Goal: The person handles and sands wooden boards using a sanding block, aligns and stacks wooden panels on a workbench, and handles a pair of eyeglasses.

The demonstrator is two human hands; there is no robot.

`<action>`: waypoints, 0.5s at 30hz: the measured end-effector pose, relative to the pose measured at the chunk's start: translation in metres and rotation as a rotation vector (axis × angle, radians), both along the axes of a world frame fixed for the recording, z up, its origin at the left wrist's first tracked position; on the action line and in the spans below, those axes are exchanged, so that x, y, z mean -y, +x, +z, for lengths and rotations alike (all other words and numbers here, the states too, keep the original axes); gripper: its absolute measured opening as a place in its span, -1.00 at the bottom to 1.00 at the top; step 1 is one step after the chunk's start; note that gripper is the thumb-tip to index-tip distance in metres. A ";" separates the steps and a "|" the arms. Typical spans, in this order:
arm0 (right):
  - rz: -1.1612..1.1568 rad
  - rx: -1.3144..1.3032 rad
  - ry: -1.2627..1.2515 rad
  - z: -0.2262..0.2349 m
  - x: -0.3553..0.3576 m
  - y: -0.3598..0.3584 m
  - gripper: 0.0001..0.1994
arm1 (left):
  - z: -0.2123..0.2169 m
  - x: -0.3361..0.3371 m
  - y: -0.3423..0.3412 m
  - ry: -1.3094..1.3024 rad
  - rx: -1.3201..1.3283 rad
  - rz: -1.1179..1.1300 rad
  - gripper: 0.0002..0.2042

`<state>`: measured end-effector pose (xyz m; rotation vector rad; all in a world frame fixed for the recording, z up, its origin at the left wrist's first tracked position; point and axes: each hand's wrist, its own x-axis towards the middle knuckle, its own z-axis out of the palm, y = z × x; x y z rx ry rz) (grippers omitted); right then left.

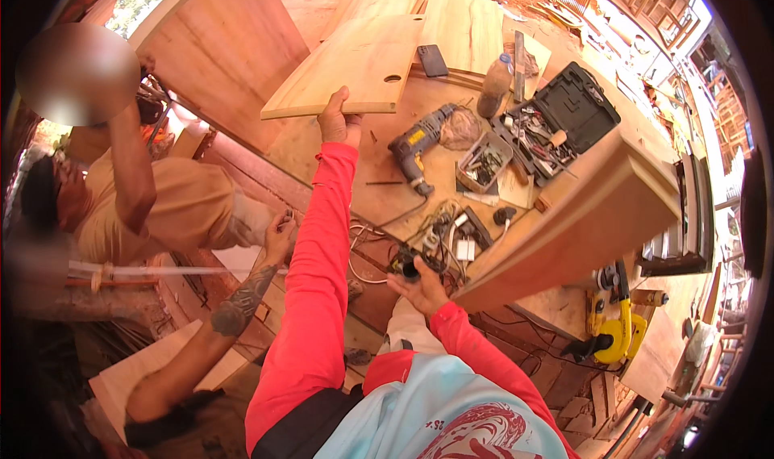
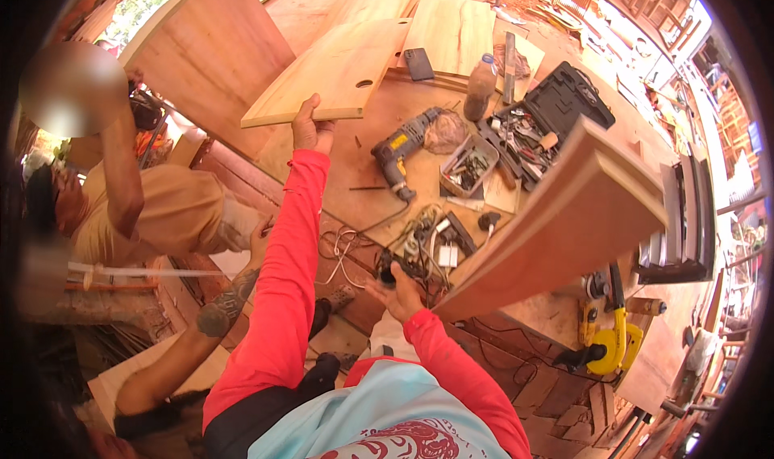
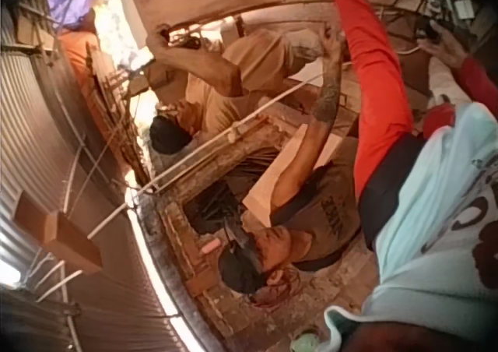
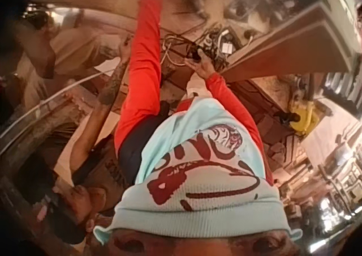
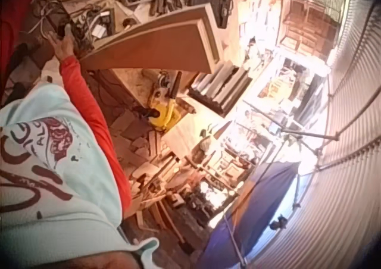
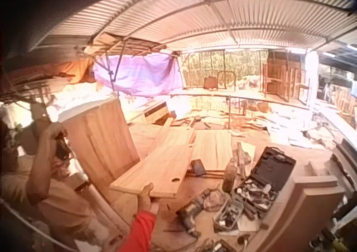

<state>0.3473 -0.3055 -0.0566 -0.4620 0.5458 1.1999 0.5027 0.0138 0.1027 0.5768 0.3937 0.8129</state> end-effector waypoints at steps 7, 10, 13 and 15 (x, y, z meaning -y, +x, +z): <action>-0.019 -0.037 -0.335 0.007 -0.025 0.003 -0.69 | -0.046 -0.097 0.117 -0.122 0.049 0.015 -0.81; -0.021 0.011 -0.387 -0.006 -0.027 -0.007 -0.70 | -0.079 -0.137 0.150 -0.154 0.049 -0.038 -0.74; -0.079 0.028 -0.528 -0.001 -0.031 -0.009 -0.68 | -0.113 -0.154 0.169 -0.158 -0.006 -0.025 -0.75; -0.086 0.059 -0.563 0.004 -0.034 -0.006 -0.67 | -0.135 -0.160 0.174 -0.174 -0.058 0.038 -0.76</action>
